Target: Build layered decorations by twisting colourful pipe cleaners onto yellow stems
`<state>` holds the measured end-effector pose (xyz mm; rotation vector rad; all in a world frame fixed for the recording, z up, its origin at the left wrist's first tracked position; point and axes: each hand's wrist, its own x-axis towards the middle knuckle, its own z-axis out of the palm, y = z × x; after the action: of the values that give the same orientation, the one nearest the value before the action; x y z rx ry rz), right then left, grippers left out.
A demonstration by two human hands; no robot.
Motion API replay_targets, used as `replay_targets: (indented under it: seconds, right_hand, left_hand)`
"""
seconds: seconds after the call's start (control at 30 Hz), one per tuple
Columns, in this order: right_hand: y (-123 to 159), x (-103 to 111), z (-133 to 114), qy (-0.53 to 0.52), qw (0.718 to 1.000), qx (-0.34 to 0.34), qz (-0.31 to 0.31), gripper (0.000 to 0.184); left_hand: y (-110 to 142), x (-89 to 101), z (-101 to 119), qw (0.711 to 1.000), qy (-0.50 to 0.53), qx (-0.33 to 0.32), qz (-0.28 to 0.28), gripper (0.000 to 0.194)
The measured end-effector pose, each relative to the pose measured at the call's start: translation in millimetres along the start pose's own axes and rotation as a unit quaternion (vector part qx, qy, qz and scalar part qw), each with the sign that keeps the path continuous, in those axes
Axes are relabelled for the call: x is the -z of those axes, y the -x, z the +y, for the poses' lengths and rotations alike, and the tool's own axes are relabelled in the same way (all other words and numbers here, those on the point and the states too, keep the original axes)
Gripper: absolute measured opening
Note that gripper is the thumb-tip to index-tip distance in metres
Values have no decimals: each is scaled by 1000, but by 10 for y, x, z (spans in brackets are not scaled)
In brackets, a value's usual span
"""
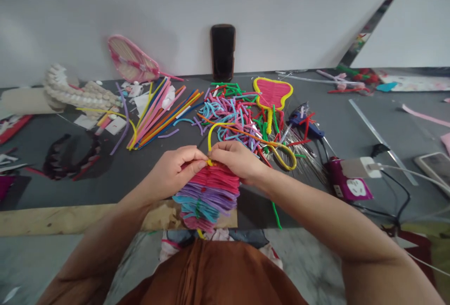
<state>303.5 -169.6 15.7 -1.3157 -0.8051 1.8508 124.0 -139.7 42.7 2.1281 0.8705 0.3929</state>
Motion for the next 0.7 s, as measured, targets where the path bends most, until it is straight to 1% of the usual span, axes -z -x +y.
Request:
replay_targets:
  seconds: [0.07, 0.13, 0.23, 0.3, 0.43, 0.5, 0.6, 0.7]
  right_hand:
    - [-15, -9, 67, -34, 999, -19, -5, 21]
    - [-26, -11, 108, -59, 998, -26, -10, 22]
    - [-28, -3, 92, -66, 998, -14, -17, 24]
    - [-21, 7, 45, -62, 998, -2, -26, 25]
    - [2, 28, -21, -56, 998, 14, -36, 23]
    - [14, 29, -20, -51, 998, 12, -44, 22]
    - [24, 21, -5, -32, 998, 25, -43, 25]
    - [25, 25, 4, -5, 998, 44, -36, 32]
  left_hand:
    - [18, 8, -13, 1000, -17, -11, 1, 18]
    - [33, 23, -15, 1000, -21, -6, -3, 20]
    - [39, 58, 9, 1000, -22, 7, -11, 16]
    - [31, 85, 35, 999, -37, 0, -9, 14]
    - [10, 130, 75, 992, -119, -39, 6, 5]
    - [9, 138, 78, 989, -139, -50, 11, 4]
    - [18, 132, 66, 987, -145, -70, 26, 9]
    - [30, 120, 44, 978, -163, -120, 44, 14]
